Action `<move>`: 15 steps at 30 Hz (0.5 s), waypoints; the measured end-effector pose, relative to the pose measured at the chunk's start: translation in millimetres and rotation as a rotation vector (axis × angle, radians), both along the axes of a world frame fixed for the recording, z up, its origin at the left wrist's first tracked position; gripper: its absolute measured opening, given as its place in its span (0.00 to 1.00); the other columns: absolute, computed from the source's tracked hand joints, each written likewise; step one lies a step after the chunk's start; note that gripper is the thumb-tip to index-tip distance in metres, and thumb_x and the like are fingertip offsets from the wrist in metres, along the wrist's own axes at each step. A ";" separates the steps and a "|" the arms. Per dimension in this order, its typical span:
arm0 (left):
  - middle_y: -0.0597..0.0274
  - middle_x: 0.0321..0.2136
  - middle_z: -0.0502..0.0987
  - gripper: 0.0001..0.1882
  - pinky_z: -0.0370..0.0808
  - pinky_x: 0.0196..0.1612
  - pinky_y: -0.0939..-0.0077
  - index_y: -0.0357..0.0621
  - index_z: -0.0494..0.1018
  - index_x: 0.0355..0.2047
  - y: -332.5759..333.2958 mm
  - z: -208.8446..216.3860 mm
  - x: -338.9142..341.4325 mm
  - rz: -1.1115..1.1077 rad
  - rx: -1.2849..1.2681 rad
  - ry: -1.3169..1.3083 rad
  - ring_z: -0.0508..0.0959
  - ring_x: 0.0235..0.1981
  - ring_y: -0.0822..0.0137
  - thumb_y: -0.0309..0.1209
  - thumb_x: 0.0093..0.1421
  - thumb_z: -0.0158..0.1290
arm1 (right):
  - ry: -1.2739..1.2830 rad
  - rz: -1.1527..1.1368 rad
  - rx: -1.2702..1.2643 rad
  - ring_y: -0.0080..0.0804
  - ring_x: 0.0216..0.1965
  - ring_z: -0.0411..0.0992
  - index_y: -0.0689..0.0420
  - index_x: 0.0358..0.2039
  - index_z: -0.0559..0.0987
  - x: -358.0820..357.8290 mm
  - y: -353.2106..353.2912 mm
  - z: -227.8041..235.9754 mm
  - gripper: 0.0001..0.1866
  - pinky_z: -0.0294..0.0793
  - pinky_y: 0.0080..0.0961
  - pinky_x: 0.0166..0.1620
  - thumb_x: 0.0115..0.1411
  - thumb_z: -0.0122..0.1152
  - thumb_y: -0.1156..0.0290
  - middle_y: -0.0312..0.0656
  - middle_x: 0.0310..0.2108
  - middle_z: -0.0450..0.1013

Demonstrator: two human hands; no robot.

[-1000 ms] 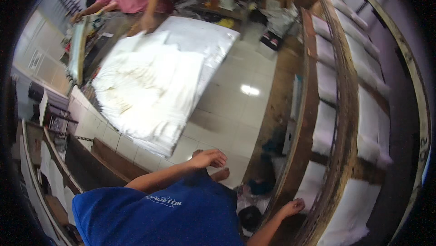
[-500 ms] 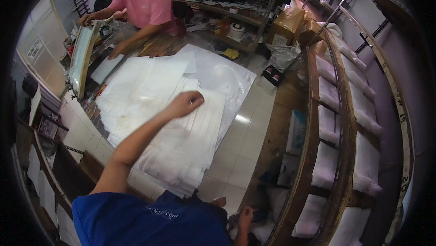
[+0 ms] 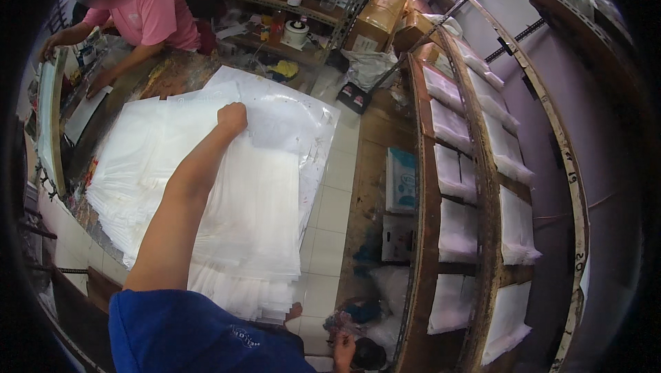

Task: The person repeatedly picks up white sheets of paper from a table and places them onto a nearby metal shelving unit. The person stacks the papers one by one on the shelves while another person works at a separate table in the background.

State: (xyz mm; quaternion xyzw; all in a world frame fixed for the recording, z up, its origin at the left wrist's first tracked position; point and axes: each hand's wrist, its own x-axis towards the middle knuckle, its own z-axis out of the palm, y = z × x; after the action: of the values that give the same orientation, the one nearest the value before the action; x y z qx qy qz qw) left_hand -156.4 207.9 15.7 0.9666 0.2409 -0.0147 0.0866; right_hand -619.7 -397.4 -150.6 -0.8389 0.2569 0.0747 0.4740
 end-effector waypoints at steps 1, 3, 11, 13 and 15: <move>0.54 0.41 0.80 0.13 0.78 0.42 0.65 0.42 0.78 0.40 5.6 0.2 -0.4 -0.021 0.024 0.016 0.80 0.43 0.57 0.30 0.56 0.50 | 0.015 -0.013 0.024 0.19 0.18 0.67 0.58 0.34 0.71 -2.5 4.8 4.3 0.08 0.66 0.18 0.22 0.64 0.54 0.66 0.34 0.21 0.69; 0.53 0.40 0.80 0.13 0.78 0.42 0.65 0.42 0.78 0.40 12.6 -4.5 1.0 -0.004 -0.009 0.019 0.80 0.43 0.56 0.30 0.55 0.50 | -0.030 0.012 0.050 0.20 0.22 0.67 0.59 0.35 0.72 -1.0 8.7 5.0 0.08 0.66 0.19 0.25 0.64 0.54 0.67 0.35 0.23 0.70; 0.47 0.31 0.79 0.09 0.75 0.39 0.57 0.40 0.75 0.31 -68.9 27.5 -44.4 -0.423 -0.291 -0.205 0.78 0.35 0.46 0.30 0.50 0.52 | -0.189 0.031 0.371 0.18 0.28 0.67 0.59 0.43 0.72 111.4 108.6 130.0 0.10 0.69 0.17 0.29 0.62 0.55 0.72 0.34 0.28 0.70; 0.50 0.25 0.78 0.09 0.74 0.34 0.58 0.41 0.74 0.28 -121.1 47.8 -81.2 -0.697 -0.409 -0.289 0.78 0.29 0.49 0.34 0.51 0.54 | -0.251 0.140 0.396 0.22 0.33 0.70 0.59 0.51 0.67 142.3 123.0 168.7 0.17 0.73 0.20 0.34 0.61 0.54 0.74 0.41 0.40 0.68; 0.50 0.22 0.77 0.08 0.73 0.30 0.62 0.39 0.73 0.27 -176.7 79.4 -125.7 -0.803 -0.583 -0.192 0.78 0.25 0.50 0.32 0.52 0.55 | -0.326 0.264 0.483 0.25 0.36 0.71 0.58 0.57 0.62 170.8 134.3 208.2 0.24 0.74 0.21 0.37 0.62 0.56 0.73 0.44 0.50 0.63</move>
State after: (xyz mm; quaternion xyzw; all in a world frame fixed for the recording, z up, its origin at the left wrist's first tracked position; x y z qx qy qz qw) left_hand -282.1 31.2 95.1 0.9156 -0.1731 -0.0246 0.3620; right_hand -448.9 -263.2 57.6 -0.7290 0.0414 0.0590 0.6808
